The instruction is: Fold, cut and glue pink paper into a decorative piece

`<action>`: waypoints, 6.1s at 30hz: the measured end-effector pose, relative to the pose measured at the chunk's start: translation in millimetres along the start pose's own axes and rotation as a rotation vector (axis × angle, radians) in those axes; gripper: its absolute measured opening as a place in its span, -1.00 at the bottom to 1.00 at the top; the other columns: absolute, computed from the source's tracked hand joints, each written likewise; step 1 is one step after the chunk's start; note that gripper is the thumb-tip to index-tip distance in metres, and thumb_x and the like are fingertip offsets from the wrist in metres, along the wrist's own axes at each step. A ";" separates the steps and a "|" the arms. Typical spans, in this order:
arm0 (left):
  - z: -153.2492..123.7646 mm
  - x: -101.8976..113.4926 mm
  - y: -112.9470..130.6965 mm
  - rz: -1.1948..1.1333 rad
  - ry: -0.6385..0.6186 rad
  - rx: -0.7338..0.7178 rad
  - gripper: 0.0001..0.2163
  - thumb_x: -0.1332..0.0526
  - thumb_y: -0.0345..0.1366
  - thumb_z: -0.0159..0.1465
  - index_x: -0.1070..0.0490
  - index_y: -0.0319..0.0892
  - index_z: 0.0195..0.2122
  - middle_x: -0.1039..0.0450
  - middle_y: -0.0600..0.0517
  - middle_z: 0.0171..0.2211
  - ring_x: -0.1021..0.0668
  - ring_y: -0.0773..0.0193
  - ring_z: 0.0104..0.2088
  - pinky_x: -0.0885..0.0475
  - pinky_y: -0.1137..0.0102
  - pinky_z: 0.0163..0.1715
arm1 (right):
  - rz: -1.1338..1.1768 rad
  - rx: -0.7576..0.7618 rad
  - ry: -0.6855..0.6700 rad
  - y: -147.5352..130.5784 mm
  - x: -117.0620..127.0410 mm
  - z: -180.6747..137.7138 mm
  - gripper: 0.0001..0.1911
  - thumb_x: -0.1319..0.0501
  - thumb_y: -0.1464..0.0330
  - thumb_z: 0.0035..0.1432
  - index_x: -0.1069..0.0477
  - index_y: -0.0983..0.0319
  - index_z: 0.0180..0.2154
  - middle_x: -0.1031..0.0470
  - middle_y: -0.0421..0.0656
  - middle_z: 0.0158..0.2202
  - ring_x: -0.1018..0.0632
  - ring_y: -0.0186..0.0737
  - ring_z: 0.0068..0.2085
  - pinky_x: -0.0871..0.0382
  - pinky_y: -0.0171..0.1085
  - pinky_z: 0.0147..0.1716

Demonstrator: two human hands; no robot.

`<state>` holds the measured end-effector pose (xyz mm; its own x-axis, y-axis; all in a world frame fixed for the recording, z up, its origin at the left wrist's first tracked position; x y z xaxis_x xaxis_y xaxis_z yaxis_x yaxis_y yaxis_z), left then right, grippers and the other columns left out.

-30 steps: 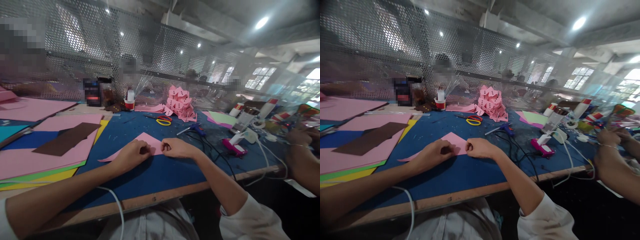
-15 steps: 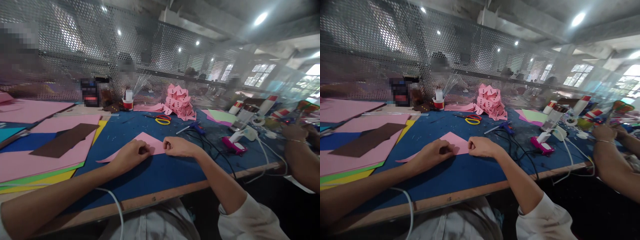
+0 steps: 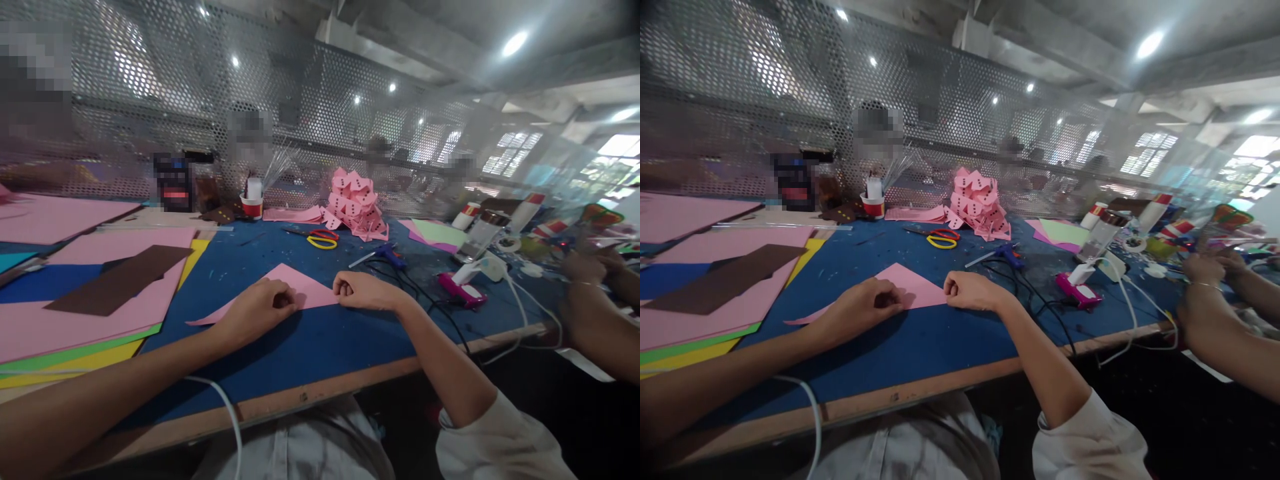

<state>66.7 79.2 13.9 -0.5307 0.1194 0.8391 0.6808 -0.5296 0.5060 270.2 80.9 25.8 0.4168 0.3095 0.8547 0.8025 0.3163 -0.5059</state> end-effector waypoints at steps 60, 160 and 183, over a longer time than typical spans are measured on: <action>0.5 1.0 -4.3 -0.024 -0.006 -0.006 -0.79 -0.22 -0.12 0.27 -0.52 -0.14 -0.35 -0.57 0.01 -0.36 -0.53 0.17 -0.31 -0.31 0.36 -0.31 | 0.167 0.226 -0.077 -4.5 2.4 -1.0 -0.48 -0.09 0.68 -0.07 -0.43 0.26 -0.05 -0.49 -0.13 -0.08 -0.49 -0.26 -0.09 -0.35 -0.25 -0.03; -46.4 46.6 -28.7 0.321 -0.046 -0.289 -0.85 -0.09 -0.38 0.35 -0.46 -0.12 -0.24 -0.46 0.04 -0.28 -0.53 0.27 -0.26 -0.32 0.44 -0.25 | -0.209 0.492 0.307 -59.7 -29.0 -2.1 -0.97 -0.22 0.45 0.29 -0.44 0.24 -0.25 -0.47 -0.15 -0.29 -0.45 -0.25 -0.25 -0.29 -0.29 -0.22; -44.4 54.4 -26.4 0.220 -0.125 -0.176 -0.84 -0.13 -0.42 0.23 -0.51 -0.14 -0.31 -0.51 0.06 -0.35 -0.52 0.29 -0.35 -0.30 0.48 -0.35 | -0.149 0.471 0.286 -62.5 -27.8 -2.2 -0.93 -0.22 0.50 0.23 -0.42 0.23 -0.29 -0.46 -0.17 -0.32 -0.45 -0.28 -0.29 -0.31 -0.32 -0.27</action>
<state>-2.5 62.3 37.4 -0.3068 0.0820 0.9483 0.6690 -0.6901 0.2761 209.4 50.6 34.0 0.4651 -0.0036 0.8853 0.6122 0.7237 -0.3187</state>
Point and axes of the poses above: each hand's wrist, its own z-axis towards the middle knuckle, its own x-axis out of the back of the hand, y = z × x, the point moved 7 cm from there along z, towards the middle knuckle
